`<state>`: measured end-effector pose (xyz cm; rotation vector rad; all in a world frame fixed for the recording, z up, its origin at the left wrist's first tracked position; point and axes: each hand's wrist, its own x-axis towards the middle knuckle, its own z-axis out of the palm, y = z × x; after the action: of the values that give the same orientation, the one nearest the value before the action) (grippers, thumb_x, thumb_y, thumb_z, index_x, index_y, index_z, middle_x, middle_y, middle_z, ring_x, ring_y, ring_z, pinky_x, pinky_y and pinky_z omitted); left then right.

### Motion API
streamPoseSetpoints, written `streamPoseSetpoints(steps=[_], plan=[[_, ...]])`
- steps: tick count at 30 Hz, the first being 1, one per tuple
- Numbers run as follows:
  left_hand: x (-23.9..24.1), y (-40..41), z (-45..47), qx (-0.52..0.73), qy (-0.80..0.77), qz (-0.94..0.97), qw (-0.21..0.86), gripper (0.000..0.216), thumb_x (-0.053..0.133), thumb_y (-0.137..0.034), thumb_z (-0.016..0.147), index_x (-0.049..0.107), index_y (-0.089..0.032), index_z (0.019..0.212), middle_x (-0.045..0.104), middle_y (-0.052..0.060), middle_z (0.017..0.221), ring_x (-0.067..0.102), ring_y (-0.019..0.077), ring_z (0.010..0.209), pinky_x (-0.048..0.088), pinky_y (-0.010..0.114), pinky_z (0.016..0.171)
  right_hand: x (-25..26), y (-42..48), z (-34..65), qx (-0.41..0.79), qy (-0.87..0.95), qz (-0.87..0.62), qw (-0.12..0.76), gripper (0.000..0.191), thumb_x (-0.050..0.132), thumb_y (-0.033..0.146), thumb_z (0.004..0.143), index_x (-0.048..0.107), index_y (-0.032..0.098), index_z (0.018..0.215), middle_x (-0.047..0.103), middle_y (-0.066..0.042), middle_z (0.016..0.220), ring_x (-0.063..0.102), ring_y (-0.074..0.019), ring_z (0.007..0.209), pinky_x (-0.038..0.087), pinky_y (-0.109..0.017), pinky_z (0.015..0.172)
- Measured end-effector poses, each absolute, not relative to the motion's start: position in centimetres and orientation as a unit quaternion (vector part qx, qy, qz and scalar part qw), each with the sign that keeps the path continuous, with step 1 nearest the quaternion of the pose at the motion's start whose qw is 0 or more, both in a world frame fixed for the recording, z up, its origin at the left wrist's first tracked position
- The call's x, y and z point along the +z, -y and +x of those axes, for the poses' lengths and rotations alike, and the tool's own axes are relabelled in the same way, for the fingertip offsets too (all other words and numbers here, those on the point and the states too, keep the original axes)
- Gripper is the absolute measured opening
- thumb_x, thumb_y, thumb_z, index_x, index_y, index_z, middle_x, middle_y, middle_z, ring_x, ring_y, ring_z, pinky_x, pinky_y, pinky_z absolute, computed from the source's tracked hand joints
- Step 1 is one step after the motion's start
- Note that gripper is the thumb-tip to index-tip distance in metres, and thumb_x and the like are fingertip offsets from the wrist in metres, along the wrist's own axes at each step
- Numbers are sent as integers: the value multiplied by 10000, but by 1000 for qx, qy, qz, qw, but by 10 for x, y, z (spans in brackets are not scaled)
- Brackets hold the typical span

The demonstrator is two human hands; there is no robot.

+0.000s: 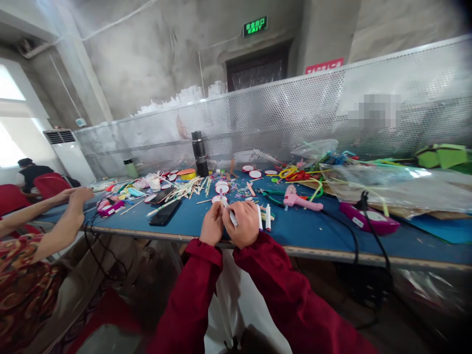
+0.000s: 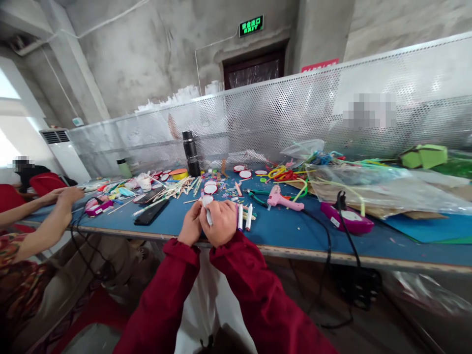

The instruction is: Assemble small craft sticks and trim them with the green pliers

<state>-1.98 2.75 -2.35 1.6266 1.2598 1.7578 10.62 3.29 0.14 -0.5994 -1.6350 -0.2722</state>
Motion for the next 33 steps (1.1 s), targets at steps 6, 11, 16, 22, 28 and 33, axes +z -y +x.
streamPoseSetpoints(steps=[6, 11, 16, 22, 28, 33], plan=[[-23, -26, -19, 644, -441, 577, 241, 193, 685, -365, 853, 661, -192, 935, 660, 3, 815, 598, 175, 787, 519, 281, 772, 2, -33, 107, -117, 715, -262, 637, 162, 584, 222, 948, 522, 246, 800, 667, -9, 713, 593, -204, 692, 414, -386, 828], [-19, -21, -17, 645, -416, 576, 281, 173, 661, -340, 851, 648, -189, 934, 610, -29, 727, 557, 142, 694, 483, 247, 702, 4, -31, 108, -106, 714, -263, 640, 142, 591, 219, 934, 531, 246, 809, 667, -6, 712, 610, -201, 696, 416, -379, 819], [-16, -20, -16, 651, -414, 565, 291, 194, 668, -322, 833, 658, -183, 967, 618, -33, 713, 534, 122, 624, 455, 223, 613, 4, -31, 107, -95, 709, -260, 649, 127, 595, 227, 932, 540, 245, 819, 684, -10, 733, 613, -201, 700, 419, -386, 829], [-18, -22, -16, 653, -408, 566, 295, 198, 670, -331, 829, 642, -187, 962, 585, -41, 696, 516, 120, 617, 446, 222, 613, 3, -32, 107, -105, 714, -266, 639, 110, 587, 238, 937, 547, 242, 835, 671, -11, 721, 616, -204, 706, 415, -386, 826], [-22, -25, -19, 648, -410, 585, 264, 201, 656, -338, 877, 659, -182, 1002, 663, -6, 821, 581, 146, 725, 488, 244, 705, 3, -32, 107, -106, 713, -268, 639, 114, 580, 241, 936, 539, 245, 830, 667, -7, 715, 614, -204, 704, 416, -387, 830], [-26, -27, -22, 650, -420, 589, 232, 261, 698, -420, 888, 681, -182, 994, 707, 31, 887, 625, 188, 814, 528, 289, 772, 3, -32, 106, -109, 713, -272, 637, 138, 578, 232, 937, 527, 244, 809, 657, -1, 704, 610, -200, 696, 414, -384, 828]])
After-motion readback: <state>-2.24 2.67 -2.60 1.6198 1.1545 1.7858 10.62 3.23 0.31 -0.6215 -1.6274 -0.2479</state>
